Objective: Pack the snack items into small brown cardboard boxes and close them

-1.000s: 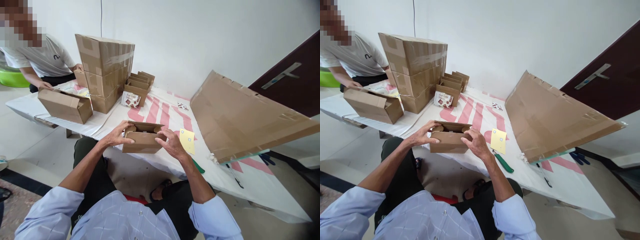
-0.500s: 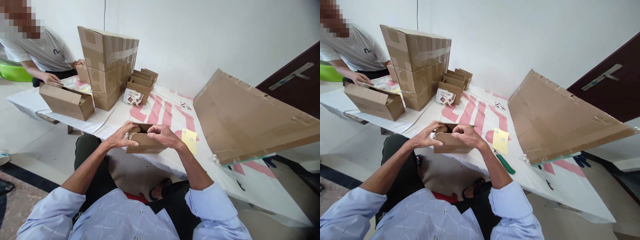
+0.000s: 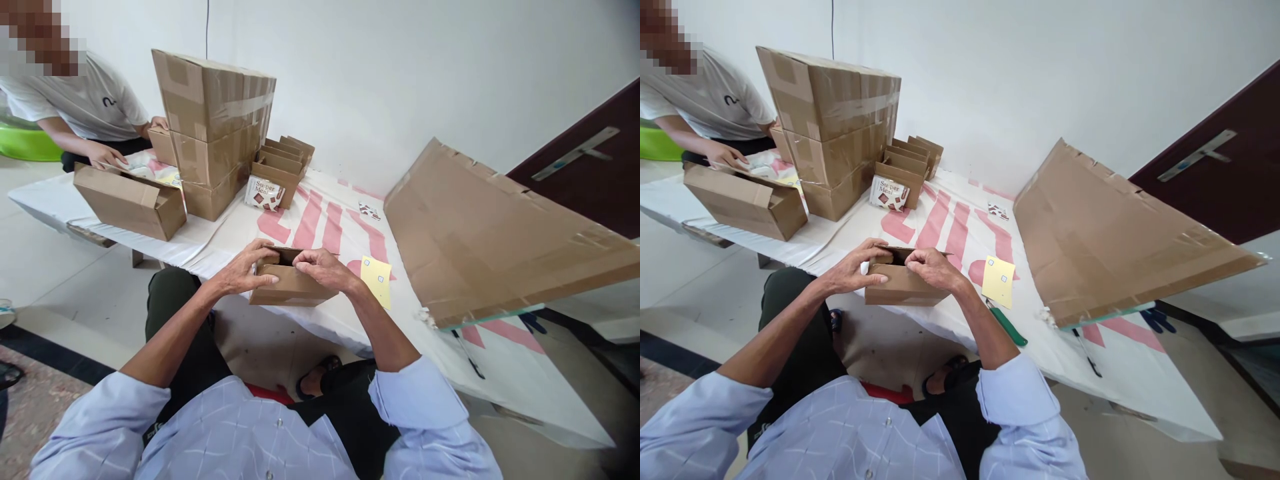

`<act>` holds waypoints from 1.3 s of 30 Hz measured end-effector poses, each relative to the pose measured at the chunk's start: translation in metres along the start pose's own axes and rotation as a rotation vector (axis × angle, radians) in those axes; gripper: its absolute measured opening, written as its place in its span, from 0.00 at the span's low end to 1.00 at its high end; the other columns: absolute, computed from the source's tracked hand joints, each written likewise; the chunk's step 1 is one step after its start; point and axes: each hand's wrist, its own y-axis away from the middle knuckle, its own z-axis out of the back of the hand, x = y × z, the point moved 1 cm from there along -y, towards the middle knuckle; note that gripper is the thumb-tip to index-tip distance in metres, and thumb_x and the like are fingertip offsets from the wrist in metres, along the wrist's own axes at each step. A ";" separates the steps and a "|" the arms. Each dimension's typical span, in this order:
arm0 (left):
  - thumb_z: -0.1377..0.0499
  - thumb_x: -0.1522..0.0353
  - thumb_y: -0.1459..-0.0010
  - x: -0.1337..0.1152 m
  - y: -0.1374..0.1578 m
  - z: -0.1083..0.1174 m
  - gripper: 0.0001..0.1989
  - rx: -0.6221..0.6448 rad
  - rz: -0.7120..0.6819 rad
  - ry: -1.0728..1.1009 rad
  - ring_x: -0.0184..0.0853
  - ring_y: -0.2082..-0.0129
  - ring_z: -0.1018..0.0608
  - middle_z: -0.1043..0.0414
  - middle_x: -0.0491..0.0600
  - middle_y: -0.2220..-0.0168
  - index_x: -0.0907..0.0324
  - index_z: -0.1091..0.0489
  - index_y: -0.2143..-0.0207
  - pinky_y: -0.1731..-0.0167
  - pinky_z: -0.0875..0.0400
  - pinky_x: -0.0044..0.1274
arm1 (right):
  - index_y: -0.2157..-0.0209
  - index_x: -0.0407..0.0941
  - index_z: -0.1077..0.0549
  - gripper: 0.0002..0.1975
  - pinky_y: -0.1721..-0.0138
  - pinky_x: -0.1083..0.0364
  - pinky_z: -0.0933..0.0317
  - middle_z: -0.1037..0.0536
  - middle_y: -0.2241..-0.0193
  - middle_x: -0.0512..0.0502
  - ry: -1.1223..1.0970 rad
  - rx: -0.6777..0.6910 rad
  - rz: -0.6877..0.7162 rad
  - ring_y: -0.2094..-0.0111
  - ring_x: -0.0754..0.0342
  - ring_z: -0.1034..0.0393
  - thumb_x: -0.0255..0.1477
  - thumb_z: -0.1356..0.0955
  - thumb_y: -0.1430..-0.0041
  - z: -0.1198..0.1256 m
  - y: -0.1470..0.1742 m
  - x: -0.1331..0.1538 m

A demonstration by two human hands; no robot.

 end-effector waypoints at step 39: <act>0.37 0.41 0.40 -0.001 0.011 0.003 0.31 -0.027 0.217 -0.235 0.54 0.36 0.24 0.28 0.53 0.36 0.52 0.24 0.45 0.34 0.27 0.48 | 0.65 0.44 0.23 0.07 0.49 0.51 0.35 0.17 0.62 0.40 0.413 -1.077 -0.905 0.57 0.46 0.27 0.27 0.34 0.39 0.114 0.234 -0.272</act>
